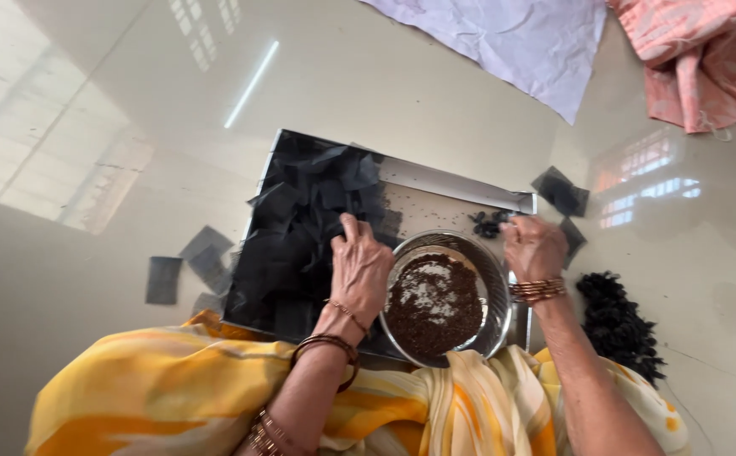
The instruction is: The person picks up a small black paper square, fills it with a dark powder from a metal bowl by hand, and folds it into a small pouch, placing the finished pouch onto a pile.
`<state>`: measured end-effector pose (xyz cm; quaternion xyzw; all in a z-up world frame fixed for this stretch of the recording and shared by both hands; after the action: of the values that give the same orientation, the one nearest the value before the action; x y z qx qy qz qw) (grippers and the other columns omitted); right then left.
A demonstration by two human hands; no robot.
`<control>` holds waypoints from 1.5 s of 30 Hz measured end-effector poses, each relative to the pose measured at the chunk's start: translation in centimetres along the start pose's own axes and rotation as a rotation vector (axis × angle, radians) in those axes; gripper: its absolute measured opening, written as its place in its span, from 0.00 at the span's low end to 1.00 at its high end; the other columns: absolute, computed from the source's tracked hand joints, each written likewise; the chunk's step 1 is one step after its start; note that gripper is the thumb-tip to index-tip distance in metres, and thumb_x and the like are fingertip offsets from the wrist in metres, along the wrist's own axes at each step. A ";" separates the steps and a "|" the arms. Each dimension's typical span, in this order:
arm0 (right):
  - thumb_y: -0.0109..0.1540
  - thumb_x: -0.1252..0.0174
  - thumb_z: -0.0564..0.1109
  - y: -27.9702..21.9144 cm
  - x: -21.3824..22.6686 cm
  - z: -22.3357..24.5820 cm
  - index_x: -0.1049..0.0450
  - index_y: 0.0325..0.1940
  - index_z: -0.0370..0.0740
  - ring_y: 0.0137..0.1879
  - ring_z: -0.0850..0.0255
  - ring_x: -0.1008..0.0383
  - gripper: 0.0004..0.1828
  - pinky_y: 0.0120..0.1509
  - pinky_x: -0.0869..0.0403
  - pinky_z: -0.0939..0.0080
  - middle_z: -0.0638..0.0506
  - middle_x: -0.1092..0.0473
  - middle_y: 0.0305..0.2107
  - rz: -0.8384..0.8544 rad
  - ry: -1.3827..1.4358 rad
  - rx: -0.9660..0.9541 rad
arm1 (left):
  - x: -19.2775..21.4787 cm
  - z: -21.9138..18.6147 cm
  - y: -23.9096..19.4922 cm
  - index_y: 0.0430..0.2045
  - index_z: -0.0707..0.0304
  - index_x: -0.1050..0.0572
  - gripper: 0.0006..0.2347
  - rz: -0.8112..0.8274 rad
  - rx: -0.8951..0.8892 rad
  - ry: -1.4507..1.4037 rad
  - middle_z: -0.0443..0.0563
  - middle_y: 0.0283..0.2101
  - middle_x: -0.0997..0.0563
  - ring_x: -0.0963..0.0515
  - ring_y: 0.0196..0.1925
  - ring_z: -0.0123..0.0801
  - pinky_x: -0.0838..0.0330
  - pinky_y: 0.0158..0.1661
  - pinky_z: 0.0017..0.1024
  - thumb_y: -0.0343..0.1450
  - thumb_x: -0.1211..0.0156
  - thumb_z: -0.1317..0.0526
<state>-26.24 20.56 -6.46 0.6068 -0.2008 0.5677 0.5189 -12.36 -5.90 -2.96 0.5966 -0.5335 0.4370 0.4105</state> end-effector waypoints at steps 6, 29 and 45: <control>0.69 0.39 0.42 -3.5 2.6 1.1 0.22 0.36 0.39 0.28 0.66 0.29 0.08 0.32 0.29 0.63 0.52 0.26 0.26 -0.113 0.102 0.005 | 0.8 1.5 -0.6 0.23 0.74 0.20 0.07 -0.233 0.055 -0.192 0.68 0.42 0.25 0.30 0.53 0.56 0.26 0.43 0.46 0.55 0.32 0.70; 0.53 0.37 0.34 -12.3 -1.5 18.3 0.22 0.45 0.35 0.51 0.52 0.25 0.16 0.45 0.18 0.62 0.41 0.28 0.50 0.532 -0.005 0.606 | 6.5 3.8 -4.4 0.20 0.71 0.25 0.04 -0.005 0.347 -2.157 0.68 0.34 0.14 0.13 0.34 0.41 0.14 0.40 0.38 0.64 0.38 0.76; 0.56 0.34 0.38 -10.1 1.7 11.9 0.20 0.39 0.42 0.35 0.57 0.21 0.08 0.36 0.22 0.56 0.49 0.24 0.32 0.406 0.280 0.111 | -3.4 -0.2 -3.6 0.29 0.80 0.24 0.02 0.117 0.436 -2.090 0.63 0.32 0.17 0.14 0.34 0.43 0.12 0.40 0.40 0.68 0.41 0.80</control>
<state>-11.63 14.83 -6.87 0.4972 -0.2134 0.7488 0.3828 -8.94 -4.46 -6.22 0.7091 -0.5590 -0.1861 -0.3874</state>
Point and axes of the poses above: each hand's wrist, its own y-axis towards the middle knuckle, its own x-axis out of the back of the hand, z = x × y, the point moved 6 cm from there along y, towards the middle knuckle
